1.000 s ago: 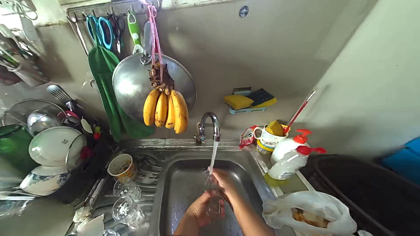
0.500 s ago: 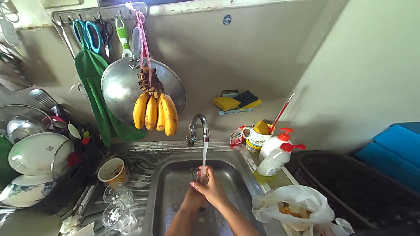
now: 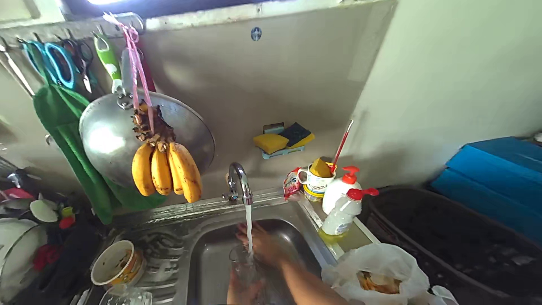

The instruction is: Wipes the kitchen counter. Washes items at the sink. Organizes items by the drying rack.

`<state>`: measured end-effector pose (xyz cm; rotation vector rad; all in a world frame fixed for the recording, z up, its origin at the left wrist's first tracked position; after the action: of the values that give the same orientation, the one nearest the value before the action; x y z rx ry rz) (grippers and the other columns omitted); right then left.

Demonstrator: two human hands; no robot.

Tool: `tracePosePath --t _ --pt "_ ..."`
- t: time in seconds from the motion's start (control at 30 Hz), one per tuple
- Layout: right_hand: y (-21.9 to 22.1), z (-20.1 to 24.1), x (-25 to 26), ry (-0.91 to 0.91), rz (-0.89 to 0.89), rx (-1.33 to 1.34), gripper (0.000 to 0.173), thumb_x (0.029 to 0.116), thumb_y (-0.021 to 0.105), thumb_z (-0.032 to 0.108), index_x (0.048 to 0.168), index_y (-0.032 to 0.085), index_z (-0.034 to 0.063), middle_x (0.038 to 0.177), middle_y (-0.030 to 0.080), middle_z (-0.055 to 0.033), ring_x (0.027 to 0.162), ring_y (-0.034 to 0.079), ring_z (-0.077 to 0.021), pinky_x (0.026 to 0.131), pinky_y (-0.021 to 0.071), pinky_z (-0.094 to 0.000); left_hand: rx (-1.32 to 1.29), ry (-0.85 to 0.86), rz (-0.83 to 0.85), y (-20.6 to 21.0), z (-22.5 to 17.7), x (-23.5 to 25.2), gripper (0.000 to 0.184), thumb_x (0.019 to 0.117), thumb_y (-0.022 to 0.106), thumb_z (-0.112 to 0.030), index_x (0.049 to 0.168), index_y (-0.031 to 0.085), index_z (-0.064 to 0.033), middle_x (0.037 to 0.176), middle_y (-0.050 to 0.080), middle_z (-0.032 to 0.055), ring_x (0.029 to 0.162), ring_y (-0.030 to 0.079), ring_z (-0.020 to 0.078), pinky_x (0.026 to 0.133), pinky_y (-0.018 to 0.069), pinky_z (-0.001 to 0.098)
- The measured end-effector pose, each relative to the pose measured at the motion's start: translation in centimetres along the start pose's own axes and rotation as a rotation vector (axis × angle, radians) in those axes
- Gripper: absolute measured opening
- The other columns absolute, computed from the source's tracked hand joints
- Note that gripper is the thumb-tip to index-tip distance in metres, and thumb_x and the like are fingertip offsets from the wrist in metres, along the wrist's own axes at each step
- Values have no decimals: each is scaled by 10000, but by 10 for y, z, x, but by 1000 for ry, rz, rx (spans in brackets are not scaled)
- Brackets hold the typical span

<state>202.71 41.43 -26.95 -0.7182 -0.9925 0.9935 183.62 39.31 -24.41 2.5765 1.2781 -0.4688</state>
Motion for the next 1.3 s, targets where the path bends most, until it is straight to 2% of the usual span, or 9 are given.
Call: tracePosePath --t 0.1,0.27,0.4,0.53,0.73,0.83,0.93,1.1,1.3 --pt "-18 -25 23 192 -289 24 408 1028 497 191 1395 639 83 1466 589 -133 1407 514 -291 1204 373 -507 123 12 -8 -7 3 1 918 761 900 -146 1491 375 35 1395 553 263 1274 578 308 1064 505 456" --pt "-35 -63 63 494 73 -129 694 1068 400 455 1611 288 38 1672 190 -270 1577 111 -404 1266 70 -603 215 127 -7 -14 -2 3 941 784 880 -190 1516 334 37 1452 509 266 1333 540 293 1102 475 438" --pt "0 16 47 94 154 297 407 1093 432 339 1282 706 105 1341 682 -68 1321 584 -182 1221 336 -410 -81 -49 -35 -11 12 8 976 860 821 -148 1588 182 -31 1481 473 265 1306 551 323 1048 510 489" --pt "-20 15 -16 599 -435 553 229 993 641 218 1085 744 35 1101 717 -114 1046 687 -199 961 563 -385 -148 -148 19 -7 16 8 899 902 781 -162 1583 198 -93 1348 574 261 1137 643 357 892 572 541" --pt "-42 -52 -40 631 -153 -127 622 996 585 278 1544 433 23 1617 351 -251 1542 245 -415 1251 114 -633 43 -65 86 5 -1 9 1005 837 852 -184 1593 201 -63 1462 503 250 1289 568 350 1017 524 539" --pt "-19 -3 -31 380 46 219 395 1068 449 261 1389 647 144 1359 664 -119 1297 606 -261 1125 457 -488 -74 -7 75 9 -5 9 901 844 839 -163 1549 288 -56 1382 572 223 1203 629 307 978 563 500" --pt "-1 36 -41 522 -87 993 494 1099 343 288 1418 561 -19 1394 618 -192 1282 603 -242 1093 478 -412 -31 94 -46 2 0 13 938 835 839 -123 1566 260 -25 1433 527 246 1271 585 302 1046 521 470" --pt "-9 76 -58 480 10 1036 799 792 862 335 1425 494 13 1262 676 -113 1139 670 -161 1003 561 -359 320 71 22 -17 -1 -1 1095 757 868 -97 1600 174 -4 1540 372 323 1384 462 421 1115 443 535" --pt "-18 67 -62 415 -98 734 882 739 891 301 1451 485 -26 1386 622 -148 1293 595 -192 1107 489 -369 402 117 -17 -52 -4 -15 1077 779 823 -65 1634 167 -72 1612 292 283 1441 382 452 1132 408 567"
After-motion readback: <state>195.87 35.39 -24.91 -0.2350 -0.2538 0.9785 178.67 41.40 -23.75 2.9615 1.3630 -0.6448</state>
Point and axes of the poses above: each hand's wrist, its own x-axis towards the middle knuckle, its own y-axis out of the palm, z = x × y, the point moved 5 cm from there along x, towards the middle knuckle
